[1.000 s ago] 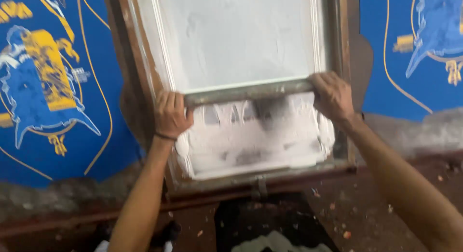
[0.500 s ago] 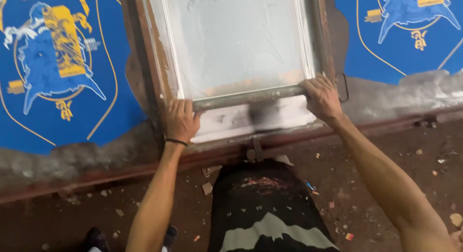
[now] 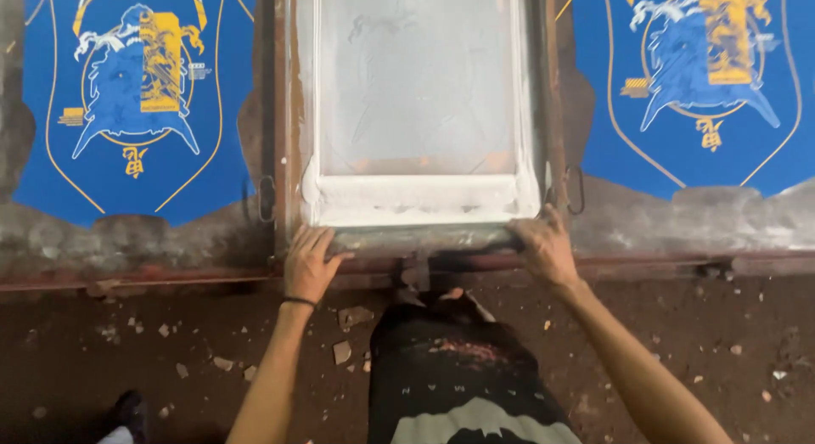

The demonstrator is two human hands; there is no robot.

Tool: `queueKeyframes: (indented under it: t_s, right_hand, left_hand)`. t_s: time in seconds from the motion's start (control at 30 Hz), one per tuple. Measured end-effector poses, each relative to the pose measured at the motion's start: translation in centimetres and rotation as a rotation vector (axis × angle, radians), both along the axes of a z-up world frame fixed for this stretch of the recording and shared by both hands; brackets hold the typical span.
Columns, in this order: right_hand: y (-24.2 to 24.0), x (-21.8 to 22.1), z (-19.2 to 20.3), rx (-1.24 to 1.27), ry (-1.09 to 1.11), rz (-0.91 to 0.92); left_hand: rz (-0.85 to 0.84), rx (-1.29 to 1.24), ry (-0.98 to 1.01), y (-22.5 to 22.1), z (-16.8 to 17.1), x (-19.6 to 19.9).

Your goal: The person screen prints designs onto fabric by spreading ink across a screen frame with a squeegee, lifting the frame, and repositioning it along the printing table.

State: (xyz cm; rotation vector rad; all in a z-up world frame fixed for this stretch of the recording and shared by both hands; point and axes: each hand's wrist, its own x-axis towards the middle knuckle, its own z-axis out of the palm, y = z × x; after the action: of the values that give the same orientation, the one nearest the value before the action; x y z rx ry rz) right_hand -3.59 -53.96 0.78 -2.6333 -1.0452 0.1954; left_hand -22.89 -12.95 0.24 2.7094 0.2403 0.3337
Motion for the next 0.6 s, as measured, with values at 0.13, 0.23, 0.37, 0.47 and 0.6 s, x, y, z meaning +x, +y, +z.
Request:
queueKeyframes:
  t_s: [0.13, 0.23, 0.37, 0.47, 0.6]
  right_hand:
    - [-1.6, -1.8, -2.4, -0.082, -0.153, 0.097]
    - [-2.0, -1.5, -2.0, 0.035, -0.058, 0.09]
    - [-3.1, 2.2, -0.6, 0.085, 0.23, -0.144]
    - [-5.9, 6.4, -1.7, 0.097, -0.009, -0.407]
    - [-7.8, 11.4, -4.1, 0.188, 0.152, -0.634]
  left_hand:
    - [0.062, 0.082, 0.022, -2.9, -0.2, -1.1]
    - [0.218, 0.009, -0.007, -3.5, -0.7, -0.1]
    - [0.521, -0.098, -0.025, 1.0, -2.9, 2.1]
    - [0.655, 0.026, -0.247, 7.8, -7.1, 4.2]
    - [0.816, -0.065, 0.023, 14.4, -11.0, 6.7]
